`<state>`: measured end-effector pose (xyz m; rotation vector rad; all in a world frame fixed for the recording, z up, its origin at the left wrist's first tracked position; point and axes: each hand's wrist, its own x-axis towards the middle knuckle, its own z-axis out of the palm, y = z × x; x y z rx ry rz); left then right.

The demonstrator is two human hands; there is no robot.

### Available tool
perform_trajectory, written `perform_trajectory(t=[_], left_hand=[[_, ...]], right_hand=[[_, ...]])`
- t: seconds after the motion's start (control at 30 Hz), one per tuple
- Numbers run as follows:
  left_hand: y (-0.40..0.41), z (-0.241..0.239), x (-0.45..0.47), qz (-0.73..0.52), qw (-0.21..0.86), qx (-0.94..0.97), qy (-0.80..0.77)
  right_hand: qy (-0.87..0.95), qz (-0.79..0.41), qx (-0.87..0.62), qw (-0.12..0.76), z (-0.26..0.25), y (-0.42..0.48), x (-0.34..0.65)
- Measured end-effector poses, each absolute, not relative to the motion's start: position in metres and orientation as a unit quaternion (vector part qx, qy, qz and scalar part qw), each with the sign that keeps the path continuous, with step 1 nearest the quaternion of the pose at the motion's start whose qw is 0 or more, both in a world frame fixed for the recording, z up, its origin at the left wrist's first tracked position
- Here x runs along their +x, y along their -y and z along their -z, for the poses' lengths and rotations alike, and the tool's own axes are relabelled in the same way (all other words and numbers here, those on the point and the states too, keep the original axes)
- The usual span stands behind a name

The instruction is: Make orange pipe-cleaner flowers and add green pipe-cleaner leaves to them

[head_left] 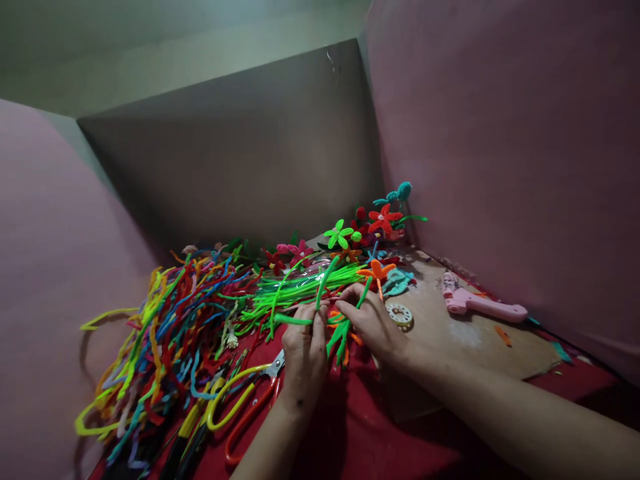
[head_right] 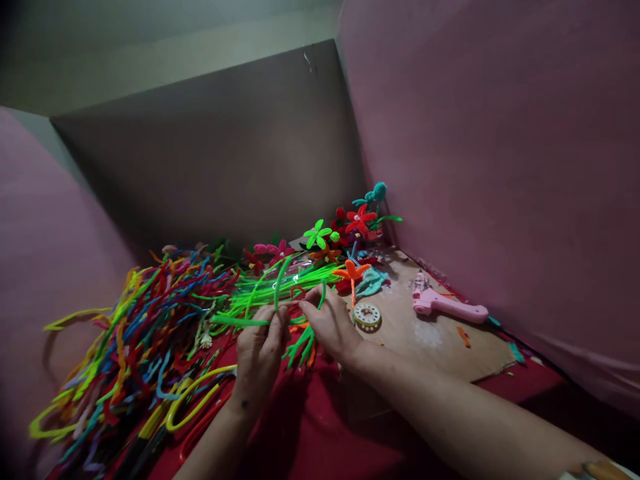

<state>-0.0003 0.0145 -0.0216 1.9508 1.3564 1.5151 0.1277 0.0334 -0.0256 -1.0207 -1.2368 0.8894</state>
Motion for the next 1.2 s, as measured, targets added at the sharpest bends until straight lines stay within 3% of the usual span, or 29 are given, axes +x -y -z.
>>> perform_trajectory(t=[0.13, 0.3, 0.67, 0.77, 0.9, 1.0, 1.2], left_hand=[[-0.015, 0.022, -0.004, -0.499, 0.137, 0.711, -0.477], [-0.015, 0.020, -0.005, -0.470, 0.118, 0.729, -0.483], [-0.019, 0.022, -0.003, -0.475, 0.111, 0.764, -0.423], [-0.014, 0.018, 0.000, -0.505, 0.202, 0.713, -0.443], [-0.007, 0.015, 0.009, -0.564, 0.490, 0.541, -0.386], [-0.005, 0.016, 0.017, -0.533, 0.672, 0.406, -0.316], [-0.003, 0.008, 0.021, -0.475, 0.784, 0.328, -0.229]], right_hand=[[0.494, -0.516, -0.269, 0.646, 0.024, -0.034, 0.127], [0.440, -0.658, -0.082, 0.606, 0.019, -0.037, 0.126], [0.431, -0.646, -0.067, 0.627, 0.013, -0.039, 0.122], [0.367, -0.655, -0.037, 0.659, 0.002, -0.037, 0.124], [0.337, -0.657, -0.018, 0.674, -0.012, -0.031, 0.133], [0.332, -0.668, -0.016, 0.666, -0.016, -0.027, 0.140], [0.416, -0.687, 0.029, 0.595, -0.009, -0.019, 0.141]])
